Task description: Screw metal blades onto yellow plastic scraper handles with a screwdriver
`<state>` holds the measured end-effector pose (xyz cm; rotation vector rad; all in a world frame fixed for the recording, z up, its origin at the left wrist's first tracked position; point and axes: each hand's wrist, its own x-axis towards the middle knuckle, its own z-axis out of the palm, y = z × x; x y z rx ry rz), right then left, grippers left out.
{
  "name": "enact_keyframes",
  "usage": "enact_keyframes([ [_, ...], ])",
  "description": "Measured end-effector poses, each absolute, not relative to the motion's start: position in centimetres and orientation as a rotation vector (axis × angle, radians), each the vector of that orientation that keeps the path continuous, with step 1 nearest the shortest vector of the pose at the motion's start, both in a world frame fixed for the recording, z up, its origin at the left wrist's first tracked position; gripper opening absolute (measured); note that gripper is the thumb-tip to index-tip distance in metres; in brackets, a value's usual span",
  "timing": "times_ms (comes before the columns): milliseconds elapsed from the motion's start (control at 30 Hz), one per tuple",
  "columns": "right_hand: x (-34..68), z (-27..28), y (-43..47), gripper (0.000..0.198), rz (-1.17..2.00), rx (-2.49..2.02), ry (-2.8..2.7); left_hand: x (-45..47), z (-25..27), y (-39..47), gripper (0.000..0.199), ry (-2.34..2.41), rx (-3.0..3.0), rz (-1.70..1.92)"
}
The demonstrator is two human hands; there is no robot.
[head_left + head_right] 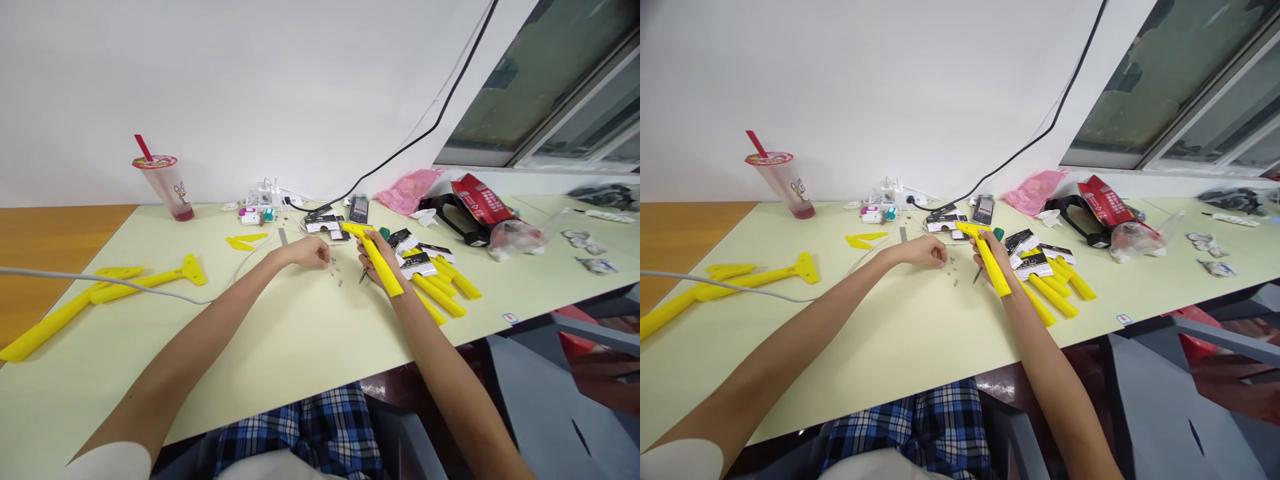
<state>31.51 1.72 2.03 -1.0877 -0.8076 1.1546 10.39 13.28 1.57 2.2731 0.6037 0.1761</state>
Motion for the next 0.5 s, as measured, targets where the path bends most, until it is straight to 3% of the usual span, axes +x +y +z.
enact_keyframes([
  [500, 30.9, 1.6, 1.7, 0.042, 1.232, -1.14, -0.88, 11.2, -0.2, 13.5, 0.019, 0.669, 2.303, 0.242],
])
